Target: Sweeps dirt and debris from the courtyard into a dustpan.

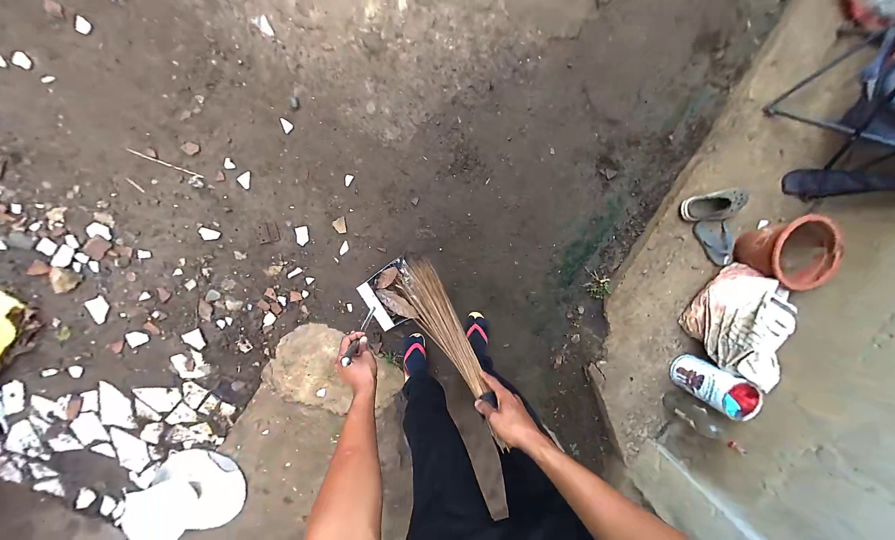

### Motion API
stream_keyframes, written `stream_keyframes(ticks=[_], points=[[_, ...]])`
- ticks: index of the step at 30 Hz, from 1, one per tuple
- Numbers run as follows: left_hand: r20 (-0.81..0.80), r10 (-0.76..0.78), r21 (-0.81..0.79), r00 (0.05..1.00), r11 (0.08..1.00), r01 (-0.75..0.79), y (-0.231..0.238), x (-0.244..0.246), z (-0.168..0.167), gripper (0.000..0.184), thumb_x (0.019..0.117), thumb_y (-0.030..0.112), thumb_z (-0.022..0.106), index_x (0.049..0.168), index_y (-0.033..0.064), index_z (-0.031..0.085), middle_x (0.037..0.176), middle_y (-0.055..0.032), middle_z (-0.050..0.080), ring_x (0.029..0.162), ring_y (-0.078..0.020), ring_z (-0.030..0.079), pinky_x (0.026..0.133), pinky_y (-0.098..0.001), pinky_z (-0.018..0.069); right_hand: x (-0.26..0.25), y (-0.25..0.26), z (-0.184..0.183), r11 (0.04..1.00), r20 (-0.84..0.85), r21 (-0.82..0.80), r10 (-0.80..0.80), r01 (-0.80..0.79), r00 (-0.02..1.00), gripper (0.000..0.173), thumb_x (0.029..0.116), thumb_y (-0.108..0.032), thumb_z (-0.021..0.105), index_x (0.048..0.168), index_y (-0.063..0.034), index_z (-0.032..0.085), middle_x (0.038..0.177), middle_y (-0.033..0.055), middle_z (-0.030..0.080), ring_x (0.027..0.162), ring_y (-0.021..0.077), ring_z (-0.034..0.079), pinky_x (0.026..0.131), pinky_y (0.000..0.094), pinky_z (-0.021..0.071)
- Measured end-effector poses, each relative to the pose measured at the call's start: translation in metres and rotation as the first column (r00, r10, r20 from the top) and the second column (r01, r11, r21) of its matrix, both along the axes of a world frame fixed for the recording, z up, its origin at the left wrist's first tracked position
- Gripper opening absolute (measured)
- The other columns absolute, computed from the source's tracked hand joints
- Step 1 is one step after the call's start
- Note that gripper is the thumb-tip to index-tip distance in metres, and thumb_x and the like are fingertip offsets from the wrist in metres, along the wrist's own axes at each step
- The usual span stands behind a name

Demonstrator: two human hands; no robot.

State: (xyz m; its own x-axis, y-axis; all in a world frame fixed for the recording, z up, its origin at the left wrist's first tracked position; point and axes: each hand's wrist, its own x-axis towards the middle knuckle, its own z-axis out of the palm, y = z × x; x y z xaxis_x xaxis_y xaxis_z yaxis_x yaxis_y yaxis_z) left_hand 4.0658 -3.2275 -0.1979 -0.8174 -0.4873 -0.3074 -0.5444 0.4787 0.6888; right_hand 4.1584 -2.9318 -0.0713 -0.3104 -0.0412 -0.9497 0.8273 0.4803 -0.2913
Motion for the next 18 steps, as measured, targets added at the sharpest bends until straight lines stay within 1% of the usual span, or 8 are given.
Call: stream_keyframes(ticks=[2, 4, 7, 9, 11, 14, 16, 18], points=[[0.024, 0.038, -0.013, 0.999, 0.999, -0.038, -0.003, -0.002, 0.010, 0.015, 0.0960, 0.001, 0.063, 0.108, -0.0056, 0.069, 0.101, -0.0153, 0.073, 0.094, -0.0168, 0.069, 0.088, -0.0343, 0.0554, -0.010, 0.025, 0.019, 0.999, -0.033, 0.020, 0.032, -0.032, 0.999, 0.069, 0.1007, -0.032, 0.062, 0.163, -0.0292, 0.034, 0.130, 0.0168, 0.068, 0.109, 0.0314, 0.070, 0.097, 0.0558, 0.0556], [0.028, 0.110, -0.033, 0.994, 0.994, -0.109, -0.005, -0.006, 0.019, 0.014, 0.0950, 0.000, 0.065, 0.106, -0.0046, 0.070, 0.099, -0.0138, 0.073, 0.090, -0.0152, 0.069, 0.086, -0.0336, 0.0553, -0.038, 0.053, 0.024, 0.995, -0.108, 0.061, 0.086, -0.080, 0.990, 0.068, 0.1003, -0.031, 0.063, 0.162, -0.0282, 0.036, 0.123, 0.0174, 0.070, 0.099, 0.0313, 0.072, 0.090, 0.0557, 0.0582], [0.067, 0.241, -0.056, 0.968, 0.970, -0.237, -0.004, -0.004, 0.030, 0.014, 0.0951, 0.002, 0.065, 0.107, -0.0025, 0.071, 0.098, -0.0122, 0.073, 0.091, -0.0157, 0.069, 0.086, -0.0347, 0.0546, -0.098, 0.082, 0.009, 0.958, -0.204, 0.181, 0.257, -0.222, 0.944, 0.068, 0.1007, -0.030, 0.062, 0.163, -0.0262, 0.034, 0.119, 0.0199, 0.071, 0.102, 0.0349, 0.071, 0.092, 0.0581, 0.0560], [0.093, 0.312, -0.059, 0.945, 0.950, -0.308, -0.002, -0.006, 0.034, 0.015, 0.0965, 0.003, 0.064, 0.109, -0.0016, 0.071, 0.098, -0.0124, 0.073, 0.090, -0.0174, 0.069, 0.086, -0.0373, 0.0546, -0.154, 0.087, -0.011, 0.917, -0.230, 0.263, 0.361, -0.300, 0.904, 0.067, 0.1027, -0.033, 0.059, 0.163, -0.0247, 0.033, 0.123, 0.0222, 0.069, 0.108, 0.0388, 0.069, 0.096, 0.0603, 0.0536], [0.115, 0.380, -0.060, 0.918, 0.925, -0.376, 0.001, -0.005, 0.032, 0.016, 0.0981, 0.005, 0.063, 0.111, -0.0005, 0.070, 0.097, -0.0119, 0.073, 0.089, -0.0173, 0.069, 0.085, -0.0376, 0.0549, -0.210, 0.079, -0.033, 0.880, -0.218, 0.319, 0.431, -0.353, 0.876, 0.064, 0.1043, -0.035, 0.059, 0.163, -0.0240, 0.034, 0.125, 0.0251, 0.068, 0.111, 0.0429, 0.068, 0.098, 0.0629, 0.0516], [0.131, 0.447, -0.068, 0.885, 0.894, -0.442, 0.010, -0.005, 0.020, 0.017, 0.0996, 0.007, 0.062, 0.112, -0.0006, 0.070, 0.101, -0.0143, 0.073, 0.095, -0.0223, 0.070, 0.089, -0.0431, 0.0543, -0.265, 0.054, -0.068, 0.870, -0.221, 0.368, 0.424, -0.328, 0.878, 0.066, 0.1039, -0.033, 0.060, 0.163, -0.0268, 0.033, 0.114, 0.0261, 0.070, 0.094, 0.0429, 0.071, 0.084, 0.0622, 0.0563], [0.134, 0.452, -0.053, 0.882, 0.892, -0.449, 0.016, -0.014, 0.016, 0.019, 0.1006, 0.008, 0.060, 0.114, -0.0010, 0.070, 0.104, -0.0163, 0.073, 0.098, -0.0260, 0.070, 0.091, -0.0468, 0.0547, -0.277, 0.021, -0.087, 0.877, -0.212, 0.368, 0.402, -0.308, 0.891, 0.067, 0.1048, -0.033, 0.058, 0.164, -0.0276, 0.028, 0.113, 0.0246, 0.070, 0.091, 0.0400, 0.071, 0.082, 0.0591, 0.0571], [0.156, 0.419, -0.036, 0.895, 0.907, -0.419, 0.022, -0.019, 0.017, 0.023, 0.1022, 0.011, 0.058, 0.118, -0.0003, 0.070, 0.107, -0.0177, 0.074, 0.100, -0.0296, 0.071, 0.093, -0.0499, 0.0549, -0.255, -0.016, -0.099, 0.857, -0.150, 0.343, 0.454, -0.384, 0.878, 0.067, 0.1044, -0.033, 0.056, 0.164, -0.0237, 0.027, 0.120, 0.0237, 0.069, 0.103, 0.0399, 0.070, 0.090, 0.0594, 0.0560]])
